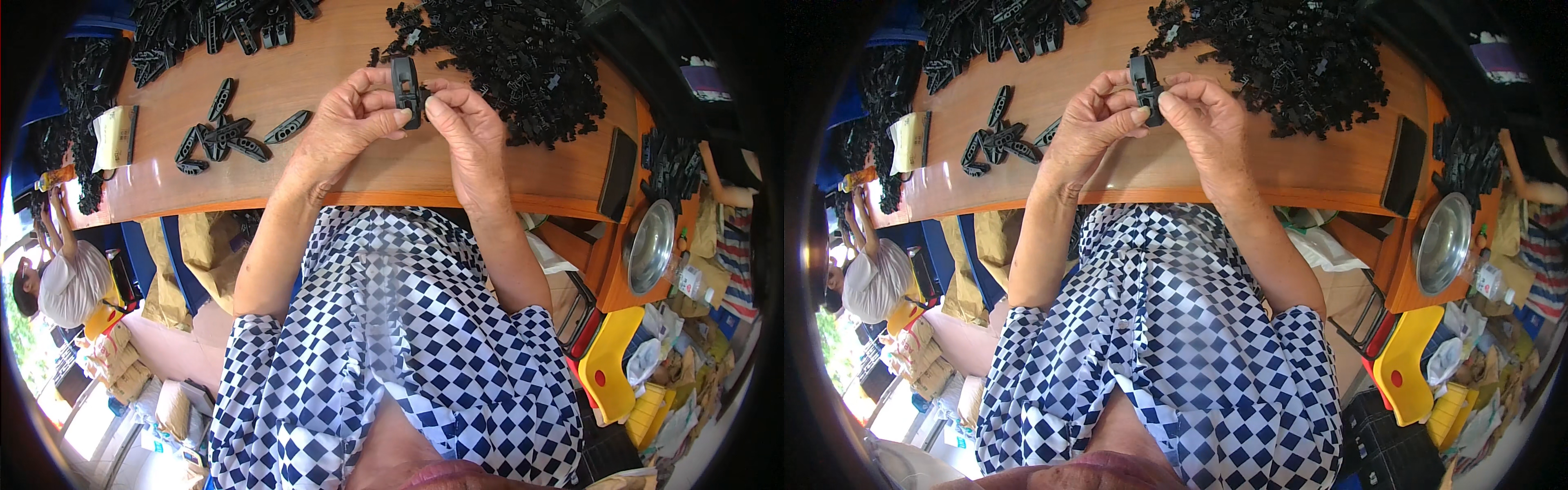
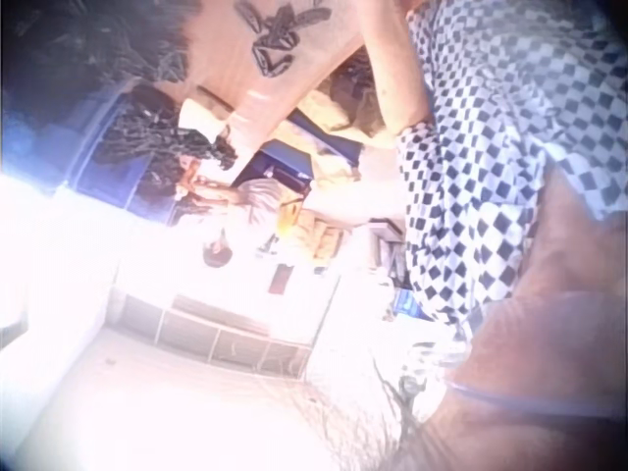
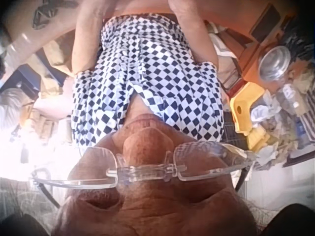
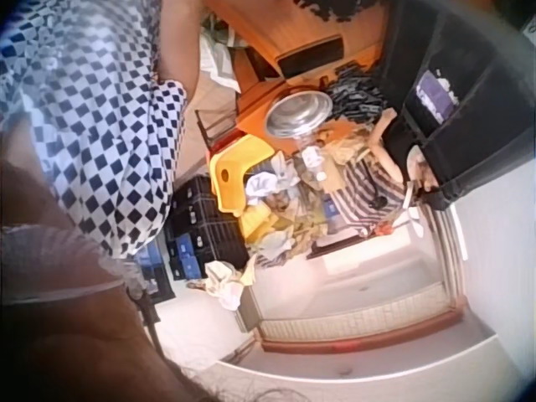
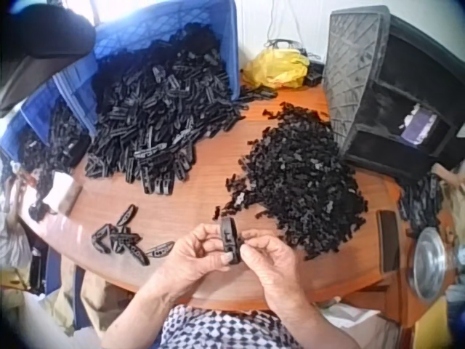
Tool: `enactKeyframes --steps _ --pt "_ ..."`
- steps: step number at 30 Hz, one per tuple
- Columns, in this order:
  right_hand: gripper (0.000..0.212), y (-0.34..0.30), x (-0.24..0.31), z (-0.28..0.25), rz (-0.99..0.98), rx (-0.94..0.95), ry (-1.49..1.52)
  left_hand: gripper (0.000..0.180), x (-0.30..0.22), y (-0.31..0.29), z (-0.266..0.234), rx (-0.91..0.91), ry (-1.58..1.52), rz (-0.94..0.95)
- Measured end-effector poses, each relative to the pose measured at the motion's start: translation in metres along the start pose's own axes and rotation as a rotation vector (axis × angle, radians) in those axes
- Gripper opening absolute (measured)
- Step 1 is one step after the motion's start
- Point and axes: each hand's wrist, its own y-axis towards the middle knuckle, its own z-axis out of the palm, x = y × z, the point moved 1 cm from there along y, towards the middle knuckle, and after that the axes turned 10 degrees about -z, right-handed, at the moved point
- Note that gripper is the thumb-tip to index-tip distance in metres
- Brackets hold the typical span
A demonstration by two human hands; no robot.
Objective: The person assembles plastic clips by repeatedly taking small plastic pieces and inserting them into larger plastic parts by hand, placing the assembled components on the table.
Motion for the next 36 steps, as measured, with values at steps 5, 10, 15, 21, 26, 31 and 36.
enactKeyframes --steps 5,10,15,21,26,31,36 --pt "0.010 -0.002 -0.004 0.007 -0.041 -0.034 -0.003 0.047 0.001 -0.002 0.003 0.003 0.039 0.021" --pt "0.009 0.011 0.018 -0.007 -0.280 0.206 -0.625 0.050 0.004 -0.006 -0.004 0.000 0.127 0.045" --pt "0.006 0.027 0.044 -0.002 -0.594 0.652 -0.988 0.051 0.003 -0.011 -0.002 -0.066 0.330 0.034" --pt "0.007 0.036 0.058 0.013 -0.782 0.933 -1.260 0.054 0.002 -0.015 0.002 -0.165 0.661 0.131" --pt "0.007 0.043 0.053 0.016 -0.844 1.045 -1.284 0.057 -0.005 -0.019 0.007 -0.166 0.878 0.144" --pt "0.013 0.047 0.049 0.022 -0.833 1.071 -1.335 0.055 -0.001 -0.020 0.005 -0.236 0.848 0.106" --pt "0.032 0.045 0.038 0.019 -0.580 0.837 -1.247 0.052 0.012 -0.016 -0.009 -0.167 0.381 0.102"
